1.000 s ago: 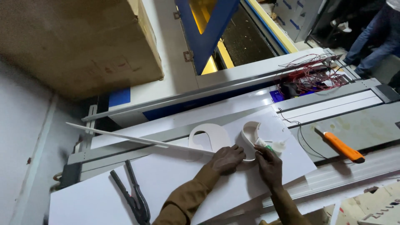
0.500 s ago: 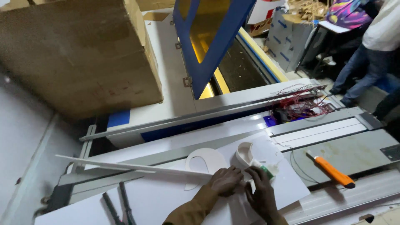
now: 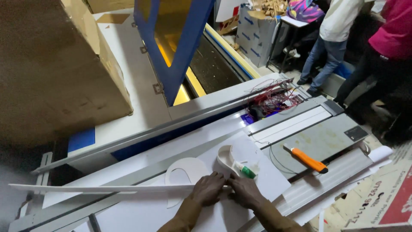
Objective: Manually assembling a 3D sign component by gluing a thin plastic strip to a curved base.
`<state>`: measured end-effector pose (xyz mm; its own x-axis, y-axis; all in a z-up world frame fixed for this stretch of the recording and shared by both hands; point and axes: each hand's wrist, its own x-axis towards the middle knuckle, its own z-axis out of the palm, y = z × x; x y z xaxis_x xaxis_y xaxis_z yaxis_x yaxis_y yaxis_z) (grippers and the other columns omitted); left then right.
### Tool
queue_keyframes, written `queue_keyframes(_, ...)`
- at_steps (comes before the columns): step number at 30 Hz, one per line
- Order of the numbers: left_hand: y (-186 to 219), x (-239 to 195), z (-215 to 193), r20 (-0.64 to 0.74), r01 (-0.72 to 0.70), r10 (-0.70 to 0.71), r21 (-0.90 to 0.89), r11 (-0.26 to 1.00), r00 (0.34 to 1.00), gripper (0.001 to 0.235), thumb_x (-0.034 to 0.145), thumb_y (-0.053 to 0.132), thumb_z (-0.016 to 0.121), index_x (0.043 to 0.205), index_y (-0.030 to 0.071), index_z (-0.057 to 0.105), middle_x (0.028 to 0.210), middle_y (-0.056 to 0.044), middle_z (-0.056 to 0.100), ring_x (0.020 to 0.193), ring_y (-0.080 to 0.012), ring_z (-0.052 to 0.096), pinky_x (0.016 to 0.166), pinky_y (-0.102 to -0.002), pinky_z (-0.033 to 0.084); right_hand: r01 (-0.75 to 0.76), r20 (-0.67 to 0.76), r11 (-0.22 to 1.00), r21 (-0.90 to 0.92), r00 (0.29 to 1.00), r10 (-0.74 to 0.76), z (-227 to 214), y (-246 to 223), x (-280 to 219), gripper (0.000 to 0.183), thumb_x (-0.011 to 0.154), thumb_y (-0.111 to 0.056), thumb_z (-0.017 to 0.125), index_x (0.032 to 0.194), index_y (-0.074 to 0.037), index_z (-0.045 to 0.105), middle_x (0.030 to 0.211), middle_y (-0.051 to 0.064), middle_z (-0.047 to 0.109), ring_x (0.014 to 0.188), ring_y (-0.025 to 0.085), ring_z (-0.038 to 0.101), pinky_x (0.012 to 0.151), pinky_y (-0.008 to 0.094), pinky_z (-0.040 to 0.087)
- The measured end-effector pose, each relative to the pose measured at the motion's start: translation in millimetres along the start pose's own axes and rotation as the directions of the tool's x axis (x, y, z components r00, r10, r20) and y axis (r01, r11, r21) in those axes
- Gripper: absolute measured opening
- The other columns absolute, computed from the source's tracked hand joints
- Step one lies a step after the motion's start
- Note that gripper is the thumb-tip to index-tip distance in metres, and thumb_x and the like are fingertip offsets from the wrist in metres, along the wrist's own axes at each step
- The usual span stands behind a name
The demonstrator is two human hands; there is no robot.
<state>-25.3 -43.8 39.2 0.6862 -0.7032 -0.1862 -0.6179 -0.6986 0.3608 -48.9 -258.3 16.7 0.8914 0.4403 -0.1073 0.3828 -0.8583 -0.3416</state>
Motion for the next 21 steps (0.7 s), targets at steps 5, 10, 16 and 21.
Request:
queue_keyframes(5, 5, 2, -6, -0.009, 0.001, -0.001, -0.042, 0.999, 1.000, 0.040, 0.109, 0.047, 0.073, 0.126, 0.011, 0.067, 0.122, -0.014, 0.066, 0.115, -0.0369, 0.061, 0.090, -0.055, 0.054, -0.001, 0.053, 0.997, 0.073, 0.999, -0.003, -4, -4, -1, 0.052, 0.089, -0.019, 0.084, 0.140, -0.028, 0.076, 0.130, 0.006, 0.064, 0.096, 0.035, 0.075, 0.071, 0.051, 0.063)
queue_keyframes(10, 6, -1, -8, -0.036, 0.037, -0.041, -0.101, 0.994, 0.998, 0.037, 0.114, 0.050, 0.066, 0.120, 0.013, 0.066, 0.118, -0.011, 0.065, 0.112, -0.0345, 0.060, 0.088, -0.055, 0.053, -0.023, 0.028, 0.990, 0.141, 0.999, 0.019, -16, -13, -7, 0.039, 0.089, -0.011, 0.084, 0.127, -0.016, 0.079, 0.131, 0.009, 0.065, 0.098, 0.038, 0.076, 0.077, 0.052, 0.063)
queue_keyframes(16, -1, 0, -6, -0.138, -0.066, 0.048, -0.128, 0.990, 0.989, 0.026, 0.108, 0.040, 0.078, 0.114, 0.016, 0.074, 0.110, -0.008, 0.066, 0.104, -0.0320, 0.061, 0.075, -0.053, 0.053, 0.072, -0.067, 0.997, 0.027, 0.995, -0.070, 16, 8, 0, 0.035, 0.094, -0.020, 0.082, 0.123, -0.009, 0.067, 0.125, 0.017, 0.061, 0.083, 0.043, 0.070, 0.061, 0.061, 0.053)
queue_keyframes(21, 6, -4, -7, -0.136, -0.060, 0.046, -0.101, 0.993, 0.990, 0.036, 0.107, 0.048, 0.076, 0.115, 0.013, 0.076, 0.108, -0.010, 0.067, 0.103, -0.0335, 0.063, 0.076, -0.054, 0.055, -0.009, -0.010, 1.000, -0.018, 1.000, 0.008, 13, -2, -4, 0.025, 0.100, -0.021, 0.078, 0.117, -0.011, 0.062, 0.117, 0.014, 0.061, 0.088, 0.037, 0.067, 0.064, 0.054, 0.053)
